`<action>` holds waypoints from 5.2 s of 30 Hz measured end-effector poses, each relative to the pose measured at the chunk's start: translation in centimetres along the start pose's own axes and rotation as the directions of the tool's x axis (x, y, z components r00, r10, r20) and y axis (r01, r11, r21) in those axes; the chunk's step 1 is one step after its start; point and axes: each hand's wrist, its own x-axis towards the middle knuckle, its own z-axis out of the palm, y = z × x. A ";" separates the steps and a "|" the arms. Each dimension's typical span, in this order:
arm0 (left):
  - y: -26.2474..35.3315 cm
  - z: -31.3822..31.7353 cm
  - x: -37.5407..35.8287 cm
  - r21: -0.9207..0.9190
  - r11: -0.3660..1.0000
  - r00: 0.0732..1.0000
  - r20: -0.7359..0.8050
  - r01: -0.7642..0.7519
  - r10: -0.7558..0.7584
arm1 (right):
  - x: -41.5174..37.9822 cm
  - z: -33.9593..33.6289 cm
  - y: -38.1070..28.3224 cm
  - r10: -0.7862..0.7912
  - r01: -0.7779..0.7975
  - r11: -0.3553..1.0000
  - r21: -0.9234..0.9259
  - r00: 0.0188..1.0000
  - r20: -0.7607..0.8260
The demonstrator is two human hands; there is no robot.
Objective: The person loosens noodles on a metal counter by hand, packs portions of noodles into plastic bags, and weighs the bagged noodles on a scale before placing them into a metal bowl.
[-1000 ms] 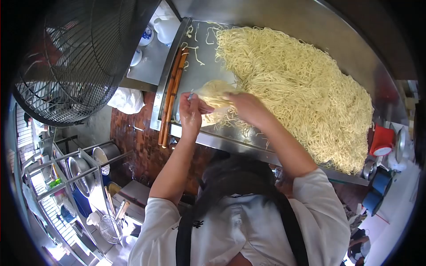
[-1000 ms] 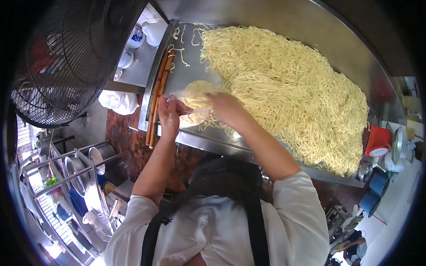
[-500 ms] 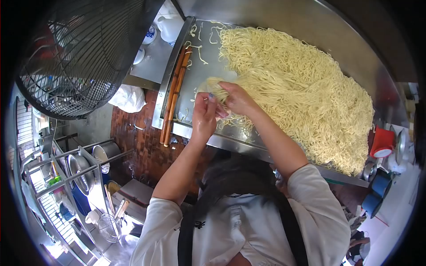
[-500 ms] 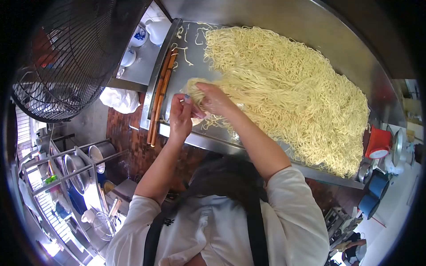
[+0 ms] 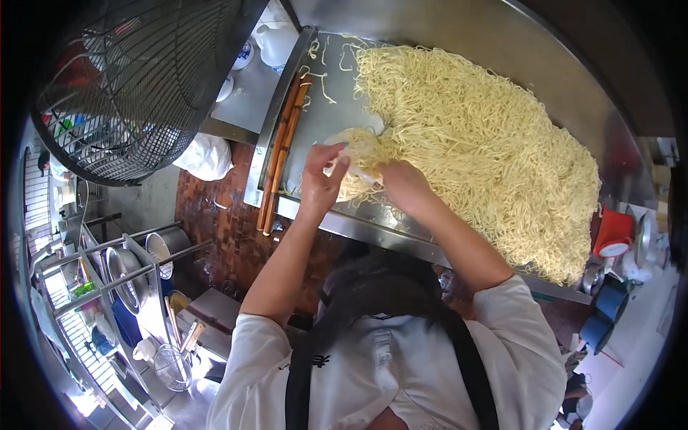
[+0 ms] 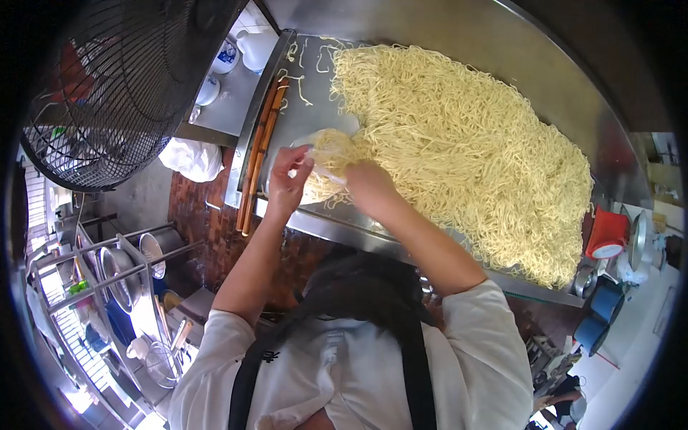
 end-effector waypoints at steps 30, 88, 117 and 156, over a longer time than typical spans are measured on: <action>4.9 -3.7 2.0 0.307 0.931 0.946 0.308 -0.198 0.099 | 7.4 -5.0 9.6 0.540 -0.171 0.634 0.754 0.796 -0.274; 10.4 -0.5 -1.9 -0.386 0.901 0.927 0.372 0.197 -0.043 | -2.8 -0.6 -1.2 0.187 -0.109 0.978 0.177 0.833 -0.521; 39.0 46.6 -19.5 -0.350 0.890 0.585 0.802 0.292 0.124 | -64.9 -11.5 33.2 0.674 -0.273 0.718 0.640 0.501 -0.543; 74.7 86.9 -7.4 -0.514 0.852 0.817 0.448 -0.096 0.362 | -87.4 -14.4 56.9 0.565 0.140 0.516 0.845 0.686 -0.459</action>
